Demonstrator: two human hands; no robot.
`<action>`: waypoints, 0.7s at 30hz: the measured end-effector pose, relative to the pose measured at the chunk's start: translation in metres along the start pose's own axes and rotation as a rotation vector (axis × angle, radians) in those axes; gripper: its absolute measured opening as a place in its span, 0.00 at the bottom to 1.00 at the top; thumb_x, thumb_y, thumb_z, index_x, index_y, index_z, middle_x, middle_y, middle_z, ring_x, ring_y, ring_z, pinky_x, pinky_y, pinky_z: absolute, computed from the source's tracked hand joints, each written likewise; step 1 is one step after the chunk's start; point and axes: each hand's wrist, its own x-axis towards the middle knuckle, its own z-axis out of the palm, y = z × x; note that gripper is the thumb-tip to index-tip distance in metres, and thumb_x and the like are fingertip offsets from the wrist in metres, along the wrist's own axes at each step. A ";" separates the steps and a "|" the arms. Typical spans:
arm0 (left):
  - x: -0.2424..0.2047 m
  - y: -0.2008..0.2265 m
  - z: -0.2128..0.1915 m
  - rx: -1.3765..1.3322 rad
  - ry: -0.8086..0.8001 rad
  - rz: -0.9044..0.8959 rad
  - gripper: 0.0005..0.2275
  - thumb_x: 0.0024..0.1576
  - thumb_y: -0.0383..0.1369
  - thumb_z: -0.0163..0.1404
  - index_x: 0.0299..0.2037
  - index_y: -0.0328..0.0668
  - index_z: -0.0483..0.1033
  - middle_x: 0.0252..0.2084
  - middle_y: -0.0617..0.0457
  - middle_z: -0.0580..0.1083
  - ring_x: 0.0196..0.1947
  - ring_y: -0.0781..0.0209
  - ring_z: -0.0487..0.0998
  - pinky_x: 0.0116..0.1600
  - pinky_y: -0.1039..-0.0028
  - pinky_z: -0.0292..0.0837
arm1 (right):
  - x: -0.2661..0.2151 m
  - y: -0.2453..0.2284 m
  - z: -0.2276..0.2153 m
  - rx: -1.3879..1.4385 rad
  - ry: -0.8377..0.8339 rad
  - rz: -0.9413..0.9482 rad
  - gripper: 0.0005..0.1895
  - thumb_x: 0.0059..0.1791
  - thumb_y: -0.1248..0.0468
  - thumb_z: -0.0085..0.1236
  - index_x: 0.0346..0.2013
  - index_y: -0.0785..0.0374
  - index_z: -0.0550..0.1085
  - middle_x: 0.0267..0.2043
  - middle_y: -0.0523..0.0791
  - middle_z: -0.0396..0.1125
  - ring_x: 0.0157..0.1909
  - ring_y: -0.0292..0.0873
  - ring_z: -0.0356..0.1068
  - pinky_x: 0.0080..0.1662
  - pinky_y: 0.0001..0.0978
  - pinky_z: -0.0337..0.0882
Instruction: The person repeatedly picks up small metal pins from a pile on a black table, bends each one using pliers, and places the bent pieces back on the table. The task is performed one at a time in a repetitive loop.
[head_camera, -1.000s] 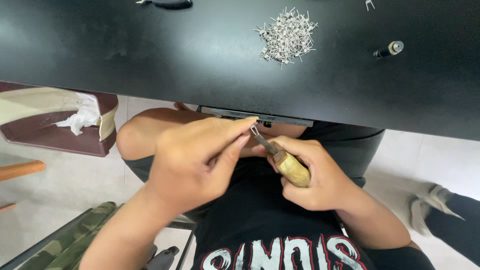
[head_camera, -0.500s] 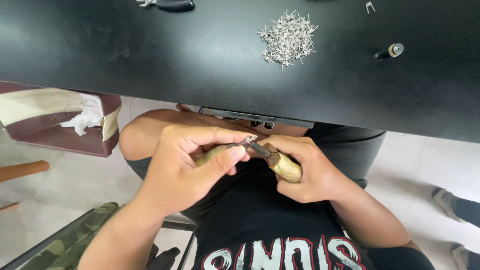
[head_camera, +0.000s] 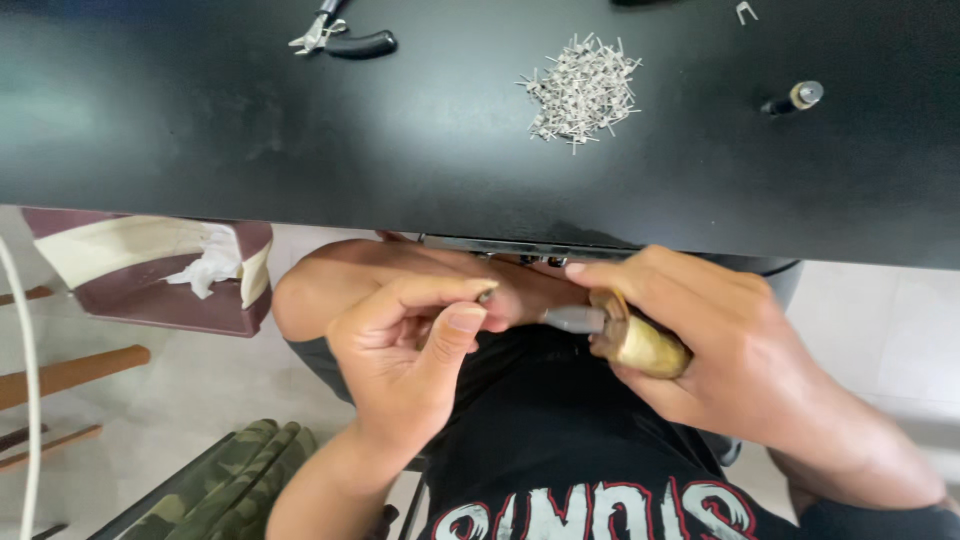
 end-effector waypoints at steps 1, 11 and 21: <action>-0.004 -0.005 0.001 0.008 0.000 0.002 0.12 0.60 0.37 0.54 0.37 0.33 0.79 0.27 0.44 0.79 0.27 0.59 0.85 0.25 0.83 0.79 | 0.001 -0.001 -0.003 0.006 0.004 -0.004 0.20 0.48 0.69 0.59 0.56 0.61 0.72 0.34 0.43 0.67 0.33 0.43 0.68 0.37 0.30 0.66; -0.003 -0.013 0.006 -0.449 -0.233 0.384 0.10 0.68 0.35 0.47 0.36 0.43 0.74 0.25 0.51 0.76 0.22 0.59 0.74 0.31 0.75 0.78 | 0.002 -0.002 -0.019 -0.441 0.085 -0.497 0.21 0.54 0.47 0.48 0.47 0.57 0.79 0.32 0.44 0.68 0.28 0.47 0.67 0.30 0.32 0.67; -0.003 -0.021 0.003 -0.379 -0.256 0.648 0.04 0.64 0.31 0.55 0.44 0.45 0.74 0.29 0.55 0.80 0.26 0.60 0.79 0.33 0.75 0.76 | -0.003 0.003 -0.018 -0.446 0.050 -0.471 0.22 0.54 0.44 0.48 0.49 0.55 0.78 0.36 0.44 0.69 0.31 0.48 0.68 0.34 0.36 0.71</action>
